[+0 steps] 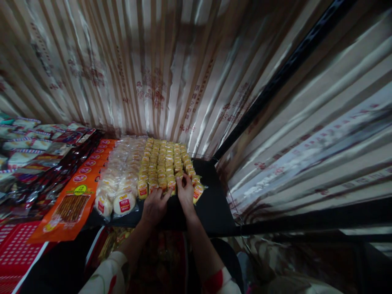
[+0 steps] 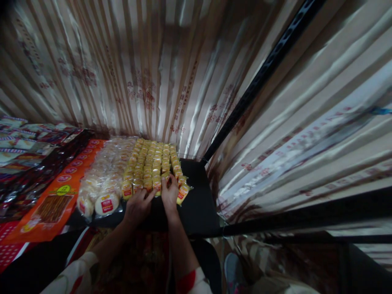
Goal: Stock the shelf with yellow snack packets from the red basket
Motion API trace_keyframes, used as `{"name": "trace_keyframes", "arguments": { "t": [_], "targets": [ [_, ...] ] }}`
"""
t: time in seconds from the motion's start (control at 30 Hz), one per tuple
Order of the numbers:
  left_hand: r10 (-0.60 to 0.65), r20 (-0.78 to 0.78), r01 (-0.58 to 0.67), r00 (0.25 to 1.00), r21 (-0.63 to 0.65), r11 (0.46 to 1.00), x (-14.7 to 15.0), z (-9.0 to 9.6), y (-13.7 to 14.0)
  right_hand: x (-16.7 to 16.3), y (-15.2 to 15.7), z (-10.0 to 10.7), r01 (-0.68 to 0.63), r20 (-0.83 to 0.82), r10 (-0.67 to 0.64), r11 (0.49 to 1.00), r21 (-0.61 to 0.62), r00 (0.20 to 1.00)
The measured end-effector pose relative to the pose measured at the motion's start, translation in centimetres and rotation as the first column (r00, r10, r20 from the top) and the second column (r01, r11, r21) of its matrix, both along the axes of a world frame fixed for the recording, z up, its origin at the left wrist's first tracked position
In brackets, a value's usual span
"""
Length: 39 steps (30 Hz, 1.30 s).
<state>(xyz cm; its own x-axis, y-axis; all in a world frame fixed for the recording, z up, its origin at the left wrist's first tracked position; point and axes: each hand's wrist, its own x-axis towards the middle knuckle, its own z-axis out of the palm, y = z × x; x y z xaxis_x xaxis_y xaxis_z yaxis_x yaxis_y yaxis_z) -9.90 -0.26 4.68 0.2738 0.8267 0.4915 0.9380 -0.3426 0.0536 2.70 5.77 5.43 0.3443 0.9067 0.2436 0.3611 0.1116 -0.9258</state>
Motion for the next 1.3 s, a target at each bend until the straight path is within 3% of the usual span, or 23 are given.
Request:
{"name": "trace_keyframes", "arguments": {
  "t": [0.13,0.23,0.33,0.5,0.63,0.8,1.0,1.2,1.3],
  "targets": [
    [0.001,-0.008,-0.001,1.0,0.004,1.0,0.0,0.0,0.0,0.1,-0.4,-0.4,0.005,-0.061,-0.005,1.0,-0.001,0.998],
    [-0.002,-0.01,0.002,1.0,0.01,1.0,0.0,-0.2,0.0,-0.1,-1.0,-0.6,0.092,0.059,-0.093,0.996,0.01,0.994],
    [-0.009,-0.007,0.009,1.0,0.01,1.0,-0.1,-0.3,0.1,-0.5,-1.3,-0.1,0.199,0.186,-0.185,0.978,-0.059,0.965],
    [-0.009,-0.004,0.009,1.0,0.015,1.0,-0.1,-0.5,0.1,-1.2,-0.9,1.6,0.278,0.382,-0.211,0.952,-0.129,0.9],
    [-0.021,0.009,0.021,1.0,0.006,1.0,-0.1,-0.5,0.1,-1.3,-0.3,2.0,0.313,0.437,-0.22,0.937,-0.155,0.872],
    [-0.014,0.002,0.014,1.0,-0.003,1.0,-0.1,-0.5,0.1,-1.4,0.4,1.3,0.281,0.395,-0.191,0.942,-0.184,0.899],
    [-0.021,-0.009,0.02,1.0,-0.015,1.0,-0.1,-0.3,0.1,-1.1,0.5,0.1,0.143,0.285,-0.111,0.985,-0.094,0.952],
    [-0.018,0.003,0.018,1.0,-0.024,1.0,-0.1,-0.4,0.1,-0.3,0.0,-0.4,0.111,0.417,-0.069,0.991,-0.078,0.906],
    [-0.019,0.002,0.019,1.0,-0.018,1.0,-0.1,-0.4,0.1,-0.3,0.3,-0.7,0.066,0.392,-0.026,0.994,-0.088,0.92]
  ]
}}
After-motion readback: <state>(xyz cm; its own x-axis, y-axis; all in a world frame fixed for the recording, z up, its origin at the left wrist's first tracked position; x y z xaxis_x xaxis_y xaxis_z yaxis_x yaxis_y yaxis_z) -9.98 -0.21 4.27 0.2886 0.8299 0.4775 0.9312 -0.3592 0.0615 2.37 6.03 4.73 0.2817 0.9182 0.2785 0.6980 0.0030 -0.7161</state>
